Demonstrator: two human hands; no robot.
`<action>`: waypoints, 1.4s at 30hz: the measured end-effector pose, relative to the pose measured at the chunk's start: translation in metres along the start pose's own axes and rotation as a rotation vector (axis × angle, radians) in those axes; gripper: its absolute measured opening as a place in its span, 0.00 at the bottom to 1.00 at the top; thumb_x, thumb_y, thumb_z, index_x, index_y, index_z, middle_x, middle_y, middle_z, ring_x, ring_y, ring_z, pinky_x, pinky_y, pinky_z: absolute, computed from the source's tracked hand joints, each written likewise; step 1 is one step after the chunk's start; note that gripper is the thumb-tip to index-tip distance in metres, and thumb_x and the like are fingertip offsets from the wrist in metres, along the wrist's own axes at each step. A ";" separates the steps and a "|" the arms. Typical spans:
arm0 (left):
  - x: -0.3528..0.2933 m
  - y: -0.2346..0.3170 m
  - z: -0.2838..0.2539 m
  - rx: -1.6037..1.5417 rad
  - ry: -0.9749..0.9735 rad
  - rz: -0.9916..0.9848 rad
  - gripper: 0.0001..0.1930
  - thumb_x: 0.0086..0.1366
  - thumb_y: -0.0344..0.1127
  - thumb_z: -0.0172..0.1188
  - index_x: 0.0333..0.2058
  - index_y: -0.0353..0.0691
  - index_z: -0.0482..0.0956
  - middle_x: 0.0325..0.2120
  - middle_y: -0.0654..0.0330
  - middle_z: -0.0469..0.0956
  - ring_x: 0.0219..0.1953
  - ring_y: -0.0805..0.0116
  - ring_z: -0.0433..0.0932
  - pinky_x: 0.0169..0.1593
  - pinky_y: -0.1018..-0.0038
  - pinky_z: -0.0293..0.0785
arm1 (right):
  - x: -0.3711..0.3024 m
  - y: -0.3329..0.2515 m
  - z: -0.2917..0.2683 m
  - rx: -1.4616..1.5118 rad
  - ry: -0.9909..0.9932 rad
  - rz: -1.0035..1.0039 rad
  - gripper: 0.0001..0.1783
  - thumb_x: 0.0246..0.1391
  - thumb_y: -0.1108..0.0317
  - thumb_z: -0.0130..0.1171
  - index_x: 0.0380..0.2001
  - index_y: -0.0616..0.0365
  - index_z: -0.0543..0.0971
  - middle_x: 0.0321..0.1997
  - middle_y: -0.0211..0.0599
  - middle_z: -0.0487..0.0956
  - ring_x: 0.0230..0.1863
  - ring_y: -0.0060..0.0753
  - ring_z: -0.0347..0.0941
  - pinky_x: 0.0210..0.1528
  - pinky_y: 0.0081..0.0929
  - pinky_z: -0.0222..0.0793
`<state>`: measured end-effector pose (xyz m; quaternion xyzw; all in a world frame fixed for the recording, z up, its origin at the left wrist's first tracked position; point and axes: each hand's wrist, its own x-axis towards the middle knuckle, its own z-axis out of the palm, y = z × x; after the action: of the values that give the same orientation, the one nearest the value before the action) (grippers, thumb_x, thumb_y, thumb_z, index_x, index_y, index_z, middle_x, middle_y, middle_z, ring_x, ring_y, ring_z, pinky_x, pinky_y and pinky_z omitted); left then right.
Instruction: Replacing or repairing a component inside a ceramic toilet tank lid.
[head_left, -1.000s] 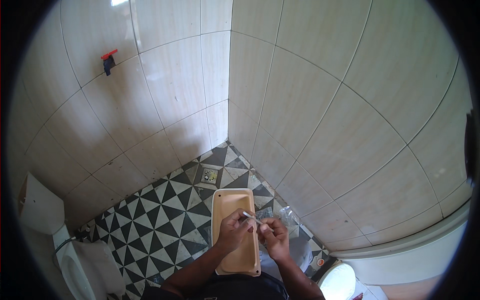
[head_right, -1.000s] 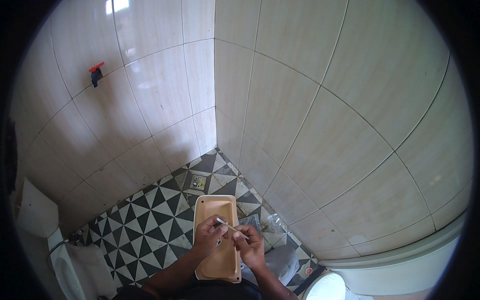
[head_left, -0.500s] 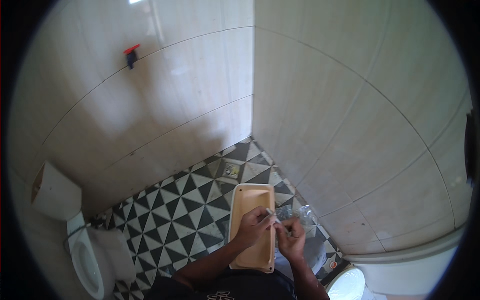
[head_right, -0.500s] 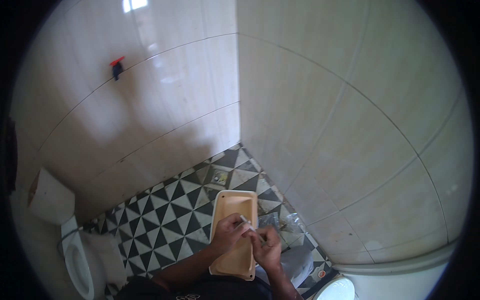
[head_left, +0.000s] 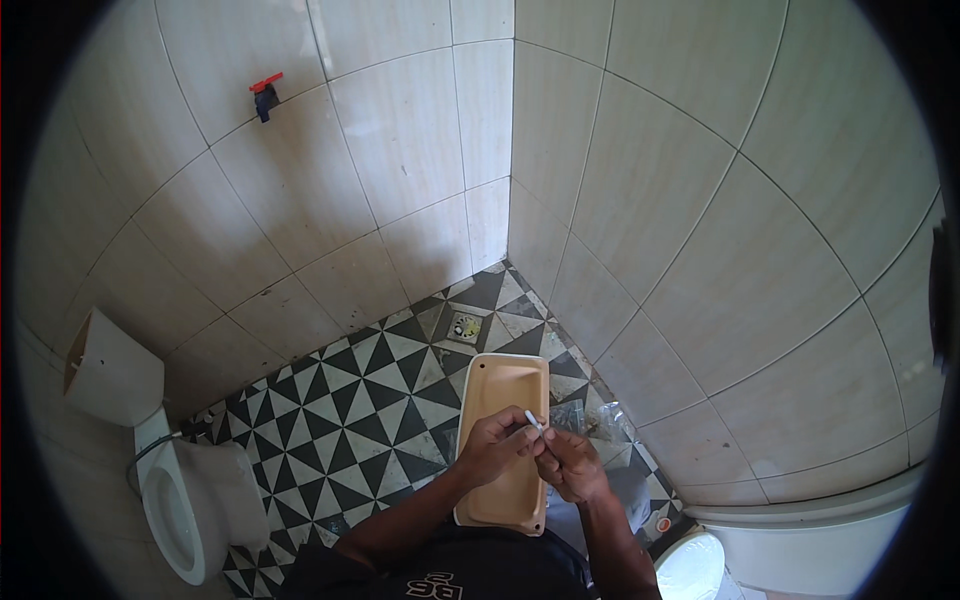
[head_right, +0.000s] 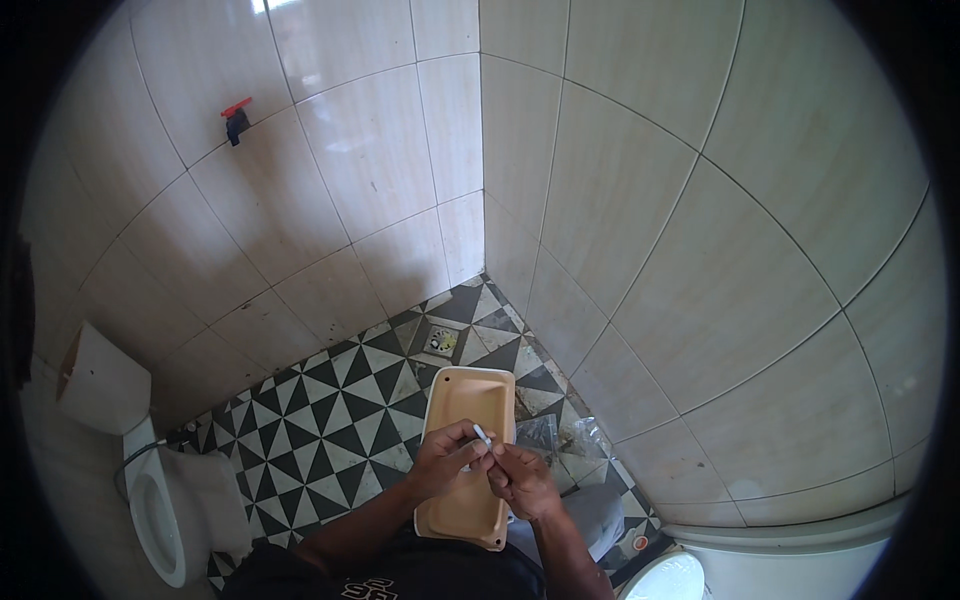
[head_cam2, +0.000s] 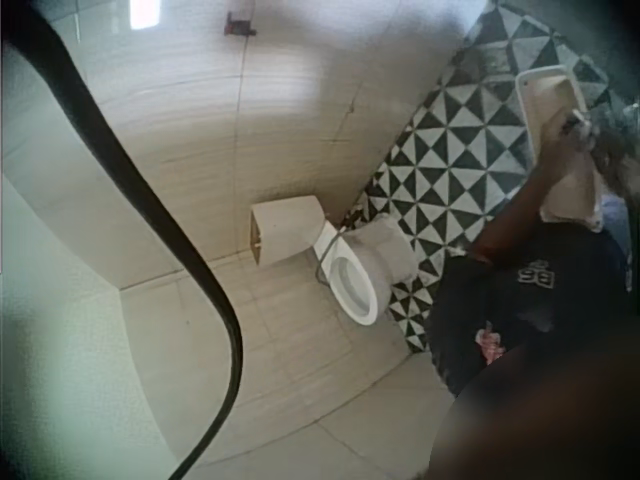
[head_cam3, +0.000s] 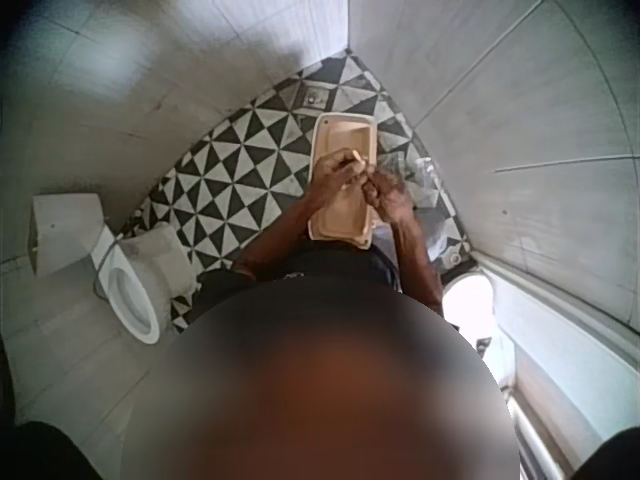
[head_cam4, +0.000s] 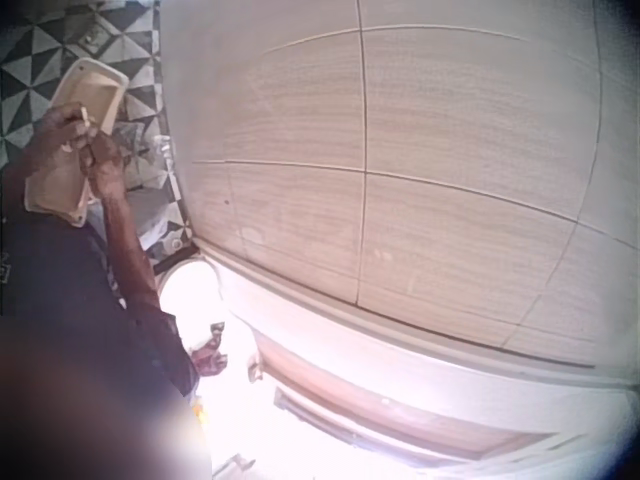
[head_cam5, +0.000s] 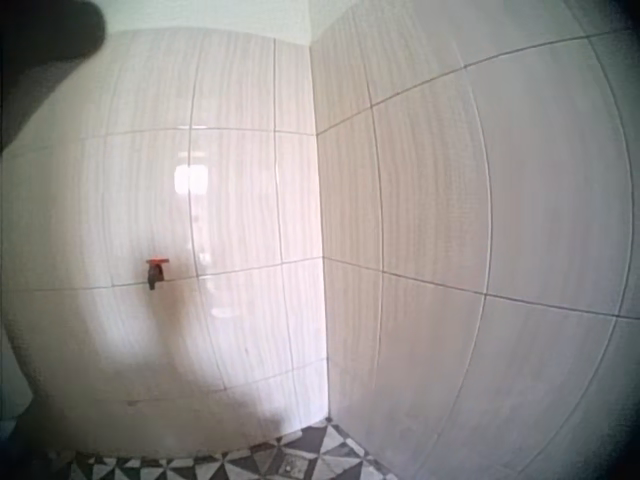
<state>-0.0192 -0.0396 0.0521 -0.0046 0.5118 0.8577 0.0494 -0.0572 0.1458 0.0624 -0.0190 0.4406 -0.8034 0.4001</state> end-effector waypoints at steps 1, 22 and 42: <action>0.001 -0.003 0.000 0.001 -0.005 -0.003 0.10 0.77 0.34 0.59 0.50 0.36 0.80 0.36 0.67 0.79 0.35 0.81 0.73 0.41 0.80 0.70 | 0.001 0.002 0.001 0.002 0.004 -0.004 0.24 0.75 0.50 0.52 0.35 0.59 0.83 0.20 0.28 0.73 0.17 0.19 0.63 0.21 0.18 0.53; 0.010 -0.037 -0.007 -0.105 0.176 -0.143 0.07 0.73 0.32 0.64 0.44 0.35 0.80 0.39 0.61 0.82 0.46 0.75 0.80 0.55 0.73 0.76 | 0.009 0.027 0.007 -0.691 0.358 -0.572 0.07 0.67 0.69 0.65 0.36 0.60 0.79 0.27 0.24 0.80 0.28 0.19 0.76 0.30 0.28 0.70; 0.004 -0.048 -0.006 -0.243 0.226 0.000 0.07 0.75 0.34 0.62 0.42 0.36 0.77 0.42 0.60 0.82 0.45 0.74 0.82 0.48 0.74 0.83 | 0.011 0.017 0.018 -1.376 0.456 -1.050 0.05 0.61 0.74 0.67 0.36 0.58 0.79 0.26 0.47 0.80 0.28 0.46 0.83 0.29 0.32 0.75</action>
<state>-0.0193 -0.0220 0.0068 -0.1068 0.4067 0.9072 -0.0096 -0.0476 0.1207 0.0579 -0.2938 0.8283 -0.4252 -0.2162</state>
